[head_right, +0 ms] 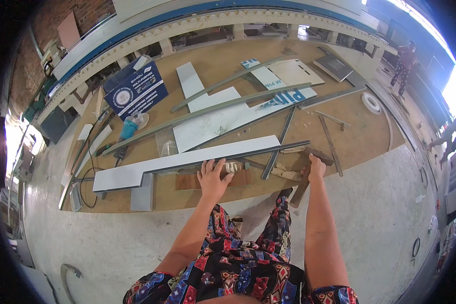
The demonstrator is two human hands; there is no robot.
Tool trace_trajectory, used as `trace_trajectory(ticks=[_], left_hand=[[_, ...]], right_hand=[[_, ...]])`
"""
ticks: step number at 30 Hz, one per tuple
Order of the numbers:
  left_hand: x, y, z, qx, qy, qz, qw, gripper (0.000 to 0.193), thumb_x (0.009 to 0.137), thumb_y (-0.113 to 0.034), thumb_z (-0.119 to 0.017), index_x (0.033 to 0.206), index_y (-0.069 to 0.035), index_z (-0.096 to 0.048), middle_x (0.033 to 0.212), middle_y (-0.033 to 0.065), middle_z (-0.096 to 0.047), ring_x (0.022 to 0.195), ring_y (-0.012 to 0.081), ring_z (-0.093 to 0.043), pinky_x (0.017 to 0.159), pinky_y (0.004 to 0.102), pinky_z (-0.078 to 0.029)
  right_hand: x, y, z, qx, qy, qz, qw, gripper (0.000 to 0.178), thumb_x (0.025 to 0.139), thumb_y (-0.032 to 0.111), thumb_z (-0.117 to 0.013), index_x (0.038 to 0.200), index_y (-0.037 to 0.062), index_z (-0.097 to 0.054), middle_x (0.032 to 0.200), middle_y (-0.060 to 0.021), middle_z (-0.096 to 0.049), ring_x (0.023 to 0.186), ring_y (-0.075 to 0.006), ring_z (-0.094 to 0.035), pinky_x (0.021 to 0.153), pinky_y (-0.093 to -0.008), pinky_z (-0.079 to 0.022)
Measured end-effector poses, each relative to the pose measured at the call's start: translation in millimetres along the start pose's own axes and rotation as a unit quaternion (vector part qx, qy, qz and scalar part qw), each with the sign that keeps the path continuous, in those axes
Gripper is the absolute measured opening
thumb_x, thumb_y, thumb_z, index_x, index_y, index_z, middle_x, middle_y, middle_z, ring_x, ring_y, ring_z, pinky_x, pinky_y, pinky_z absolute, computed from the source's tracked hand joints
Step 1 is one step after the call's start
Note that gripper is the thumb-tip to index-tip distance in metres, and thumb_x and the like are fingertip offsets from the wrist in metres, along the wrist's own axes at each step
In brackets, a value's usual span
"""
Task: The person assembles wooden pieces at a workshop table by hand, using a hammer and a metal rule.
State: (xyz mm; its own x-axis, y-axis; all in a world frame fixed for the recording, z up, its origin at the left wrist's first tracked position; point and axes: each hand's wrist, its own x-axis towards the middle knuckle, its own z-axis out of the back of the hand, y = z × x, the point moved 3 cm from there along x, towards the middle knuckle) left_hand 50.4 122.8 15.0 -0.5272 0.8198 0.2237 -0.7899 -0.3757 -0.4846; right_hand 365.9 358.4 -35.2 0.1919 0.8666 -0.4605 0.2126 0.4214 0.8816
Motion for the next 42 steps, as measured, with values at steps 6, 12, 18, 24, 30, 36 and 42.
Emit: trace_trajectory(ticks=[6,12,18,24,30,36,42], left_hand=[[-3.8,2.5,-10.2,0.005,-0.057,-0.046,0.997,0.055,0.082,-0.037,-0.068,0.131,-0.017,-0.054,0.139,0.0158,-0.041,0.135,0.0407,-0.029,0.109,0.0576,-0.025],[-17.2,15.0,15.2,0.042,-0.034,-0.011,0.998,0.062,0.078,-0.040,-0.071,0.134,-0.019,-0.051,0.141,0.0172,-0.039,0.134,0.0425,-0.029,0.106,0.0626,-0.024],[-31.1,36.6,26.1,0.071,0.042,0.033,0.996,0.072,0.076,-0.047,-0.071,0.138,-0.019,-0.047,0.143,0.0178,-0.037,0.138,0.0428,-0.024,0.108,0.0653,-0.018],[-32.8,32.0,27.6,0.106,0.068,0.011,0.992,0.074,0.076,-0.050,-0.071,0.137,-0.018,-0.048,0.143,0.0168,-0.037,0.138,0.0428,-0.024,0.110,0.0638,-0.018],[-31.4,29.1,33.7,0.097,0.069,0.023,0.993,0.072,0.076,-0.047,-0.073,0.136,-0.018,-0.049,0.142,0.0148,-0.039,0.137,0.0424,-0.026,0.109,0.0639,-0.020],[-27.9,28.8,27.6,0.107,0.039,0.031,0.993,0.072,0.072,-0.050,-0.074,0.133,-0.018,-0.053,0.139,0.0152,-0.042,0.134,0.0417,-0.030,0.107,0.0642,-0.023],[-27.7,29.0,27.1,0.114,0.052,0.032,0.992,0.071,0.073,-0.049,-0.074,0.133,-0.018,-0.052,0.139,0.0157,-0.041,0.134,0.0428,-0.030,0.106,0.0655,-0.024]], right_hand=[[0.1,1.2,1.4,-0.005,0.000,0.004,1.000,0.020,0.083,0.022,-0.068,0.091,0.0051,-0.062,0.077,-0.0117,-0.061,0.050,-0.0255,-0.054,0.042,-0.0420,-0.047],[-1.3,0.1,-0.8,-0.005,-0.018,-0.016,1.000,0.021,0.082,0.023,-0.068,0.091,0.0046,-0.061,0.077,-0.0123,-0.060,0.051,-0.0262,-0.054,0.042,-0.0423,-0.048],[-10.8,6.6,-5.5,0.006,-0.015,-0.010,1.000,0.023,0.082,0.022,-0.069,0.091,0.0019,-0.064,0.076,-0.0132,-0.060,0.050,-0.0264,-0.054,0.042,-0.0409,-0.047],[-9.8,5.6,-2.0,0.013,-0.008,-0.007,1.000,0.023,0.082,0.022,-0.069,0.090,0.0024,-0.061,0.077,-0.0139,-0.060,0.050,-0.0270,-0.054,0.042,-0.0411,-0.046],[-5.4,2.7,-1.4,-0.008,-0.019,-0.019,1.000,0.025,0.083,0.024,-0.068,0.097,0.0047,-0.059,0.079,-0.0131,-0.060,0.052,-0.0267,-0.055,0.042,-0.0414,-0.047],[-1.3,3.2,-0.4,-0.009,0.004,-0.004,1.000,0.021,0.084,0.023,-0.067,0.094,0.0049,-0.061,0.078,-0.0123,-0.061,0.050,-0.0263,-0.054,0.042,-0.0416,-0.047],[1.5,1.2,-3.0,-0.009,0.010,-0.003,1.000,0.017,0.086,0.021,-0.065,0.093,0.0053,-0.062,0.075,-0.0115,-0.063,0.049,-0.0258,-0.053,0.041,-0.0409,-0.047]])
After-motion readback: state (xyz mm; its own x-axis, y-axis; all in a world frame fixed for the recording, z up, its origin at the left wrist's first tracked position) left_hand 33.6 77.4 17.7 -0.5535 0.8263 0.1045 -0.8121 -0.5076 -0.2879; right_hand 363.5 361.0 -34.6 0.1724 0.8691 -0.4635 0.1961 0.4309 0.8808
